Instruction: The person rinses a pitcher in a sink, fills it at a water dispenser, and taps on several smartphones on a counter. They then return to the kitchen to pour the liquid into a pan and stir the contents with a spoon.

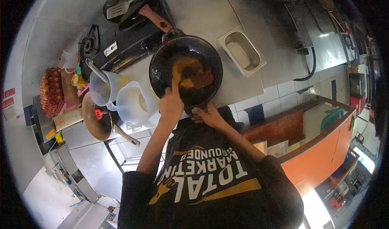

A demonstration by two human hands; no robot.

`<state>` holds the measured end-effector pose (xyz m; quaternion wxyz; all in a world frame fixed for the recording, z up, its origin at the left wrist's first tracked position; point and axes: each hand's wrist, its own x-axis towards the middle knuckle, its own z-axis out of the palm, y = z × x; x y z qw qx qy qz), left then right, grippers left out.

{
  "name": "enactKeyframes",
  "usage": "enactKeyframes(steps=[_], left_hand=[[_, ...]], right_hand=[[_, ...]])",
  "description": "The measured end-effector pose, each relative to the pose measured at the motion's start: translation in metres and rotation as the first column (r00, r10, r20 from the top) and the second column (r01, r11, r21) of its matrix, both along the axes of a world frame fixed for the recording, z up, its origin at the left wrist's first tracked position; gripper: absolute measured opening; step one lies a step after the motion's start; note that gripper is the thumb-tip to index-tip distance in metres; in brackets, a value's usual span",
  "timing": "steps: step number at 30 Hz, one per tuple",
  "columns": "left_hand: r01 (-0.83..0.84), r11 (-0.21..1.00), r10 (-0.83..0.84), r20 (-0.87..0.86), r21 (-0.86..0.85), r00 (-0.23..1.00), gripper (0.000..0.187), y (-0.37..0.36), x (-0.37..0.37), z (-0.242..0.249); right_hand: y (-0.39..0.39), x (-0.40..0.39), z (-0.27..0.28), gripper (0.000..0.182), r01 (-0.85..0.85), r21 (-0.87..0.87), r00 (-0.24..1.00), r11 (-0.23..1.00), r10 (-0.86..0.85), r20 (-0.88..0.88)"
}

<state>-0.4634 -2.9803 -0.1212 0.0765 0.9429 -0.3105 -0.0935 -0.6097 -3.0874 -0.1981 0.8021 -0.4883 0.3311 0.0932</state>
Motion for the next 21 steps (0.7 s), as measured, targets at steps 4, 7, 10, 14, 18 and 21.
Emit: enactKeyframes(steps=[4,7,10,14,18,21], left_hand=[[0.097,0.963,-0.085,-0.057,0.251,0.995,0.069,-0.018,0.008,-0.008],[0.149,0.963,-0.132,-0.088,0.224,0.987,0.054,-0.022,0.012,-0.017],[0.154,0.967,-0.139,-0.083,0.205,0.987,0.056,-0.024,0.027,-0.035],[0.216,0.965,-0.189,-0.175,0.151,0.966,0.057,-0.016,0.034,-0.030],[0.229,0.972,-0.203,-0.313,0.047,0.928,0.070,-0.024,0.006,-0.006],[0.238,0.968,-0.229,-0.112,0.079,0.967,0.052,-0.013,0.000,-0.055]], right_hand=[[0.001,0.014,-0.014,0.041,0.044,-0.177,0.998,0.983,-0.035,0.053],[0.005,0.012,-0.043,0.038,0.004,-0.780,1.000,0.626,0.015,0.017],[0.007,0.016,-0.054,0.035,0.174,-0.733,0.985,0.658,-0.112,0.133],[-0.018,0.019,0.005,0.034,0.134,-0.400,0.986,0.907,-0.163,-0.038],[-0.020,0.020,-0.017,0.033,-0.003,-0.743,0.995,0.669,-0.070,-0.066],[-0.022,0.019,-0.029,0.035,-0.021,-0.761,0.994,0.649,-0.068,-0.086]])
